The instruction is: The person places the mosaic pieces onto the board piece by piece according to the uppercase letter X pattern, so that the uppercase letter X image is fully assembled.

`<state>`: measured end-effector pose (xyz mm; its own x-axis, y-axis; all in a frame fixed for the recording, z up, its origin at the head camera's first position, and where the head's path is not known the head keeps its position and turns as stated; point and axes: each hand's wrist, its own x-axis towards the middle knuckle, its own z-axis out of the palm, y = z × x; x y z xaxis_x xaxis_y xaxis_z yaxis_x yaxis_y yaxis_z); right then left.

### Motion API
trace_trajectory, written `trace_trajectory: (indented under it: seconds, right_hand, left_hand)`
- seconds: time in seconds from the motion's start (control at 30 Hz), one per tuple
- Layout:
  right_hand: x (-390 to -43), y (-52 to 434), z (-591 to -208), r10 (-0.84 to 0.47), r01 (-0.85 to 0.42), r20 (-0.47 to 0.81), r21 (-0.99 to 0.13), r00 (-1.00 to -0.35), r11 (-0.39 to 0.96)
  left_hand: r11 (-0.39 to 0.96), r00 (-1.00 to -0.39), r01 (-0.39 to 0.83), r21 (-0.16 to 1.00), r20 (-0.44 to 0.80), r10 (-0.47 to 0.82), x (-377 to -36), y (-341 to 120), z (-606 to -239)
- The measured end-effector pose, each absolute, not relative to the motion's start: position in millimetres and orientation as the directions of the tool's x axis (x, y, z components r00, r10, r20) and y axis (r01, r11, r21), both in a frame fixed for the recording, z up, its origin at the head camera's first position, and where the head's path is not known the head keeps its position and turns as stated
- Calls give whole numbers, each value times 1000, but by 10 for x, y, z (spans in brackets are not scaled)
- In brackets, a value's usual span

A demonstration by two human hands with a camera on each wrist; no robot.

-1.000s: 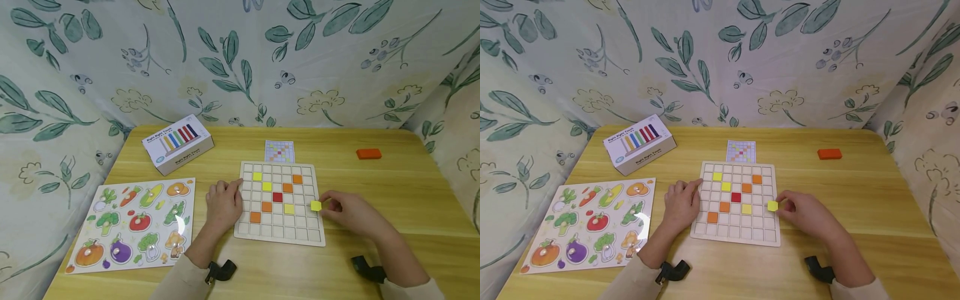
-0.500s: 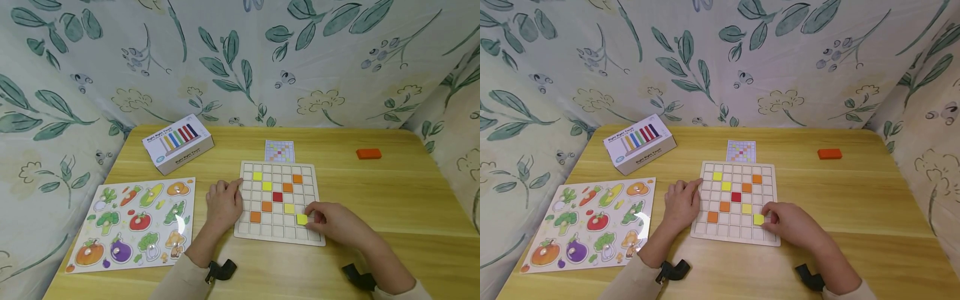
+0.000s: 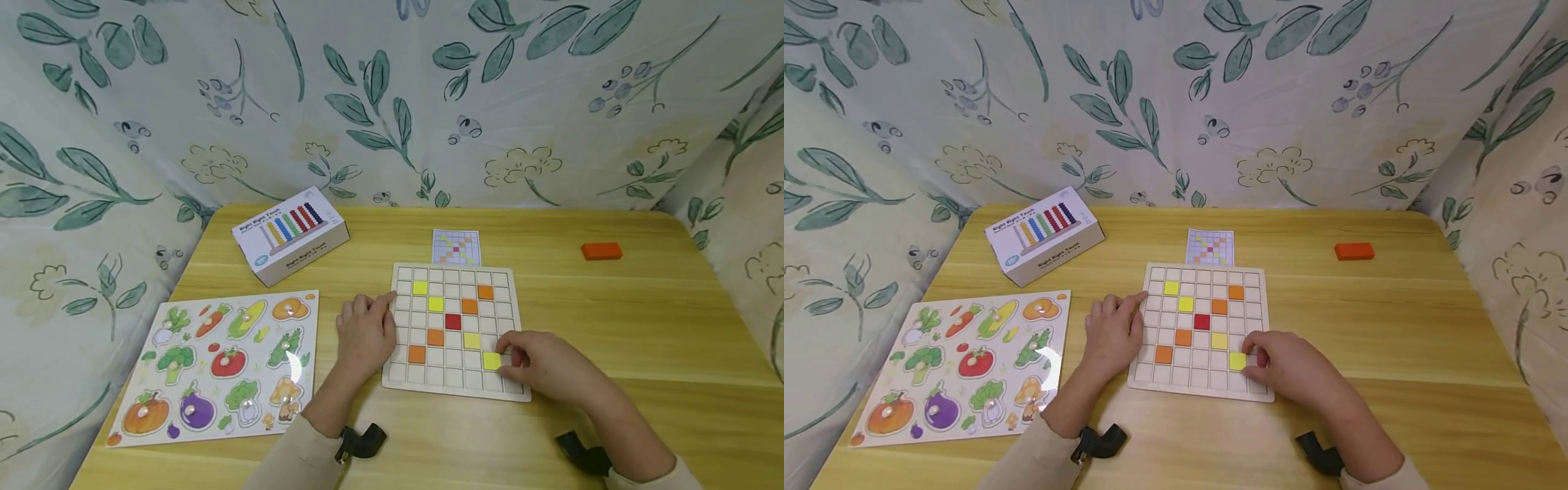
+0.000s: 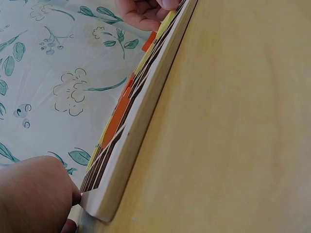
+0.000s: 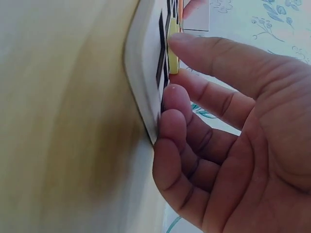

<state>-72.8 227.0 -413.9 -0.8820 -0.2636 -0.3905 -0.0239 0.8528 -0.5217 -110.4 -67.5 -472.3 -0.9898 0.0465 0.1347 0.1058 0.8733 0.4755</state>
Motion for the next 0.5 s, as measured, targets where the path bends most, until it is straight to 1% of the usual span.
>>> trace_trajectory:
  seconds: [0.13,0.27,0.33,0.5]
  right_hand:
    - [-706,2233,-4112,-280,-55,-364,-523,-888,851]
    - [-687,2126,-4080,-320,-125,-301,-522,-898,843]
    - [-674,2042,-4068,-358,-179,-257,-528,-898,830]
    - [-655,1794,-4082,-483,-342,-145,-534,-864,773]
  left_hand:
    - [874,-990,106,475,136,46,-1107,-674,-4726]
    - [874,-990,104,474,133,45,-1109,-673,-4725]
    - [874,-990,103,474,131,46,-1108,-675,-4721]
    - [875,-991,101,474,126,46,-1105,-675,-4717]
